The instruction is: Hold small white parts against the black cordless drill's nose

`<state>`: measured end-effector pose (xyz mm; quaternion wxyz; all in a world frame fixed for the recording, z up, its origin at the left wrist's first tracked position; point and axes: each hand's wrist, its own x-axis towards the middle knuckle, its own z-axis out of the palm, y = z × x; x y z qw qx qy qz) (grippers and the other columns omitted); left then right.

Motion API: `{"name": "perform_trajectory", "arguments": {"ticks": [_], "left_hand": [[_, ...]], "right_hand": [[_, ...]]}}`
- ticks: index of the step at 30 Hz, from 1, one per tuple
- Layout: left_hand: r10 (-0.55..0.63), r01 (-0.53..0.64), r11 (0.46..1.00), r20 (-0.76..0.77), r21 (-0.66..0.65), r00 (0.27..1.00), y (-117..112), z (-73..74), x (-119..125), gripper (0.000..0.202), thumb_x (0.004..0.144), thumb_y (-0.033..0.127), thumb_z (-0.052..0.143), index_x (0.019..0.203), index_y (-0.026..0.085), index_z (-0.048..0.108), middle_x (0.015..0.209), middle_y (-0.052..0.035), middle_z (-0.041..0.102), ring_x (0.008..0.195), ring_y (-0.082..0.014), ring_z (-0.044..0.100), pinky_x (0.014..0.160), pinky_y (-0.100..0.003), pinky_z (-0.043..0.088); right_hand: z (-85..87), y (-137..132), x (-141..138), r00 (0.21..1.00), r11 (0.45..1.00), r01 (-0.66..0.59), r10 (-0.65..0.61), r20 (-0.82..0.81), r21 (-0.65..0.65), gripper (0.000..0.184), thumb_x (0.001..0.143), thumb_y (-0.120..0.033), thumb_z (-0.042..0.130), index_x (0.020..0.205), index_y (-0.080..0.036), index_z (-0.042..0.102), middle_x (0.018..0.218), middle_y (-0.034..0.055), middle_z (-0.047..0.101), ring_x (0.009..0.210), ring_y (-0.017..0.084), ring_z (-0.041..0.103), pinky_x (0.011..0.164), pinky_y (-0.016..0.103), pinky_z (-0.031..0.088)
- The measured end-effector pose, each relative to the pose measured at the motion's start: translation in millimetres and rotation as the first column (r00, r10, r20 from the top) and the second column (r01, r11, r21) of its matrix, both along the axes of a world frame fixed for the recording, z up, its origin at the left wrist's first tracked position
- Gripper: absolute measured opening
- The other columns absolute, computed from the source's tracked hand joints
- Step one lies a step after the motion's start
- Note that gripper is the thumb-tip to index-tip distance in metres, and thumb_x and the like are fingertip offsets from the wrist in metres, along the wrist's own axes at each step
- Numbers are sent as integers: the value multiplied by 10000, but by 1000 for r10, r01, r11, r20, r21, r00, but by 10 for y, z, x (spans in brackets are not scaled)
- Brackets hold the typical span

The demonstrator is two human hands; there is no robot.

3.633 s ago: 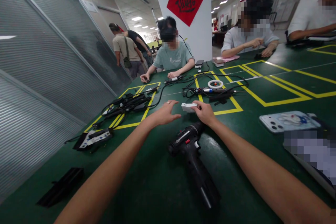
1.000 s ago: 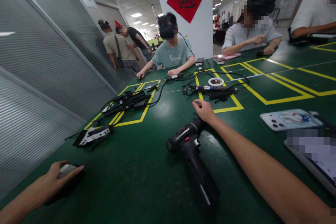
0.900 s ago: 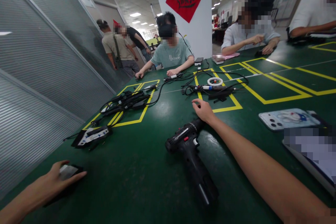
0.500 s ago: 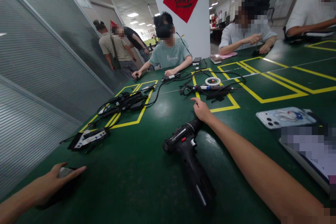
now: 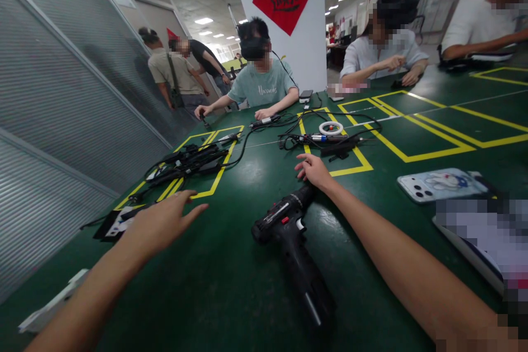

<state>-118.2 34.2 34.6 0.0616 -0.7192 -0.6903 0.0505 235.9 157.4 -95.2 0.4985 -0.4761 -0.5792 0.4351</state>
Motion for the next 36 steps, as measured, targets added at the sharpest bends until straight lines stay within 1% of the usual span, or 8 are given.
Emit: {"name": "perform_trajectory", "arguments": {"ticks": [3, 9, 14, 20, 25, 27, 31, 36], "left_hand": [[-289, 286, 954, 21, 92, 957, 312, 37, 796, 529, 883, 595, 361, 1191, 205, 543, 1209, -88, 613, 1033, -272, 605, 841, -375, 477], [-715, 710, 680, -50, 185, 697, 962, -185, 1922, 459, 867, 416, 533, 1253, 171, 489, 1212, -111, 572, 1075, -240, 569, 900, -334, 457], [-804, 797, 590, 4, 130, 595, 1178, -394, 2300, 296, 867, 307, 535, 1123, 167, 585, 1130, -109, 607, 1019, -220, 586, 899, -333, 467], [-771, 759, 634, 51, 152, 634, 1153, -474, 2354, 316, 841, 276, 559, 1139, 178, 592, 1130, -104, 609, 999, -198, 588, 896, -320, 481], [-700, 680, 710, 76, 186, 710, 1099, -384, 1992, 353, 815, 379, 589, 1089, 160, 633, 1078, -128, 635, 947, -229, 616, 841, -336, 498], [-603, 576, 795, 148, 192, 784, 1038, -324, 1664, 377, 823, 435, 564, 1063, 157, 649, 1042, -120, 660, 909, -228, 632, 833, -334, 494], [-232, 251, 968, 352, -11, 907, 743, -164, 727, 508, 812, 555, 517, 1081, 143, 647, 986, -76, 709, 861, -207, 652, 774, -282, 494], [116, -105, 992, 184, -72, 976, 40, 46, -774, 511, 812, 591, 444, 1120, 222, 617, 1022, 16, 727, 875, -191, 650, 791, -270, 470]], "right_hand": [[47, 8, 15, 988, 996, -36, 23, -156, -84, 332, 843, -108, 369, 1141, -154, 508, 840, 57, 667, 513, 102, 621, 449, 192, 474], [159, -18, 68, 950, 983, -88, 34, -310, -164, 392, 798, -79, 410, 1177, -159, 468, 833, 50, 677, 522, 113, 625, 512, 240, 527], [90, 51, 110, 974, 996, -4, -15, -226, -84, 472, 742, -79, 446, 1202, -164, 508, 820, 21, 675, 649, 139, 627, 652, 291, 548], [62, 85, 125, 983, 1000, 13, -18, -184, -24, 489, 690, -86, 491, 1169, -156, 558, 864, 19, 670, 760, 154, 626, 721, 288, 537], [160, -28, 95, 953, 985, -95, 47, -301, -147, 591, 751, -156, 505, 1328, -126, 380, 815, 34, 669, 540, 123, 608, 531, 251, 521], [175, -59, 85, 957, 986, -91, 48, -287, -139, 590, 762, -159, 501, 1333, -120, 359, 841, 50, 677, 533, 120, 621, 512, 236, 516], [146, -64, 67, 978, 993, -54, 31, -208, -106, 551, 759, -146, 506, 1299, -121, 396, 820, 46, 683, 515, 110, 617, 474, 206, 499], [70, -45, 40, 993, 998, -18, 11, -115, -54, 509, 755, -133, 499, 1262, -135, 451, 782, 29, 686, 501, 98, 604, 457, 185, 483]]}}
